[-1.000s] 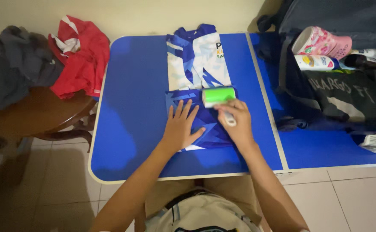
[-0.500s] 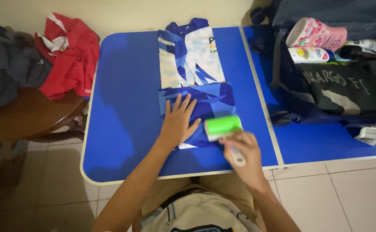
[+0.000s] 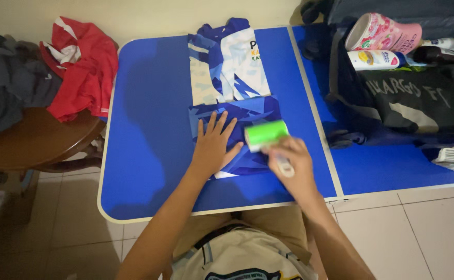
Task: The person folds a blue and white patterned shirt on a blue table, using a green lint roller to remove lint from the fabric. The person then places the folded shirt into an open suitcase.
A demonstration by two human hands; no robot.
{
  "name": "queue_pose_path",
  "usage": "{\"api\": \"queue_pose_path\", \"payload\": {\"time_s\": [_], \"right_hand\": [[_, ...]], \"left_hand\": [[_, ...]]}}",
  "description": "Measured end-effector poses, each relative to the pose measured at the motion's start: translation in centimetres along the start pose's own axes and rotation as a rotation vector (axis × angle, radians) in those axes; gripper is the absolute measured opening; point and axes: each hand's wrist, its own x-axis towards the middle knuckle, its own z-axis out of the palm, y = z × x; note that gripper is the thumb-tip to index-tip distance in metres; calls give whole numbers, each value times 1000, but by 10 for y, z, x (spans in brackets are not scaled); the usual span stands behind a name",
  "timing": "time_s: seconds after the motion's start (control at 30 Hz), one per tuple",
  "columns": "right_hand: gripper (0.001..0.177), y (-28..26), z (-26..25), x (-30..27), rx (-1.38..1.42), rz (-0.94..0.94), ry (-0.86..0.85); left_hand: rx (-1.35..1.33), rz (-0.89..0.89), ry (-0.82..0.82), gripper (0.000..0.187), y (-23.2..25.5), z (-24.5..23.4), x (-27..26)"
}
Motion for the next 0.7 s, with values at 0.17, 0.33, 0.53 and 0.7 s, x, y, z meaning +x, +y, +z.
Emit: {"api": "queue_pose_path", "payload": {"time_s": [0.17, 0.33, 0.53, 0.7], "right_hand": [[29, -35, -28, -59, -43, 77, -28], [31, -21, -17, -39, -35, 56, -2], [22, 23, 25, 52, -52, 1, 57], [17, 33, 38, 73, -92, 22, 78]], "left_hand": [[2, 1, -12, 77, 0, -1, 1], [9, 4, 19, 76, 0, -1, -2], [10, -21, 42, 76, -5, 1, -5], [-25, -32, 65, 69, -11, 6, -5]]}}
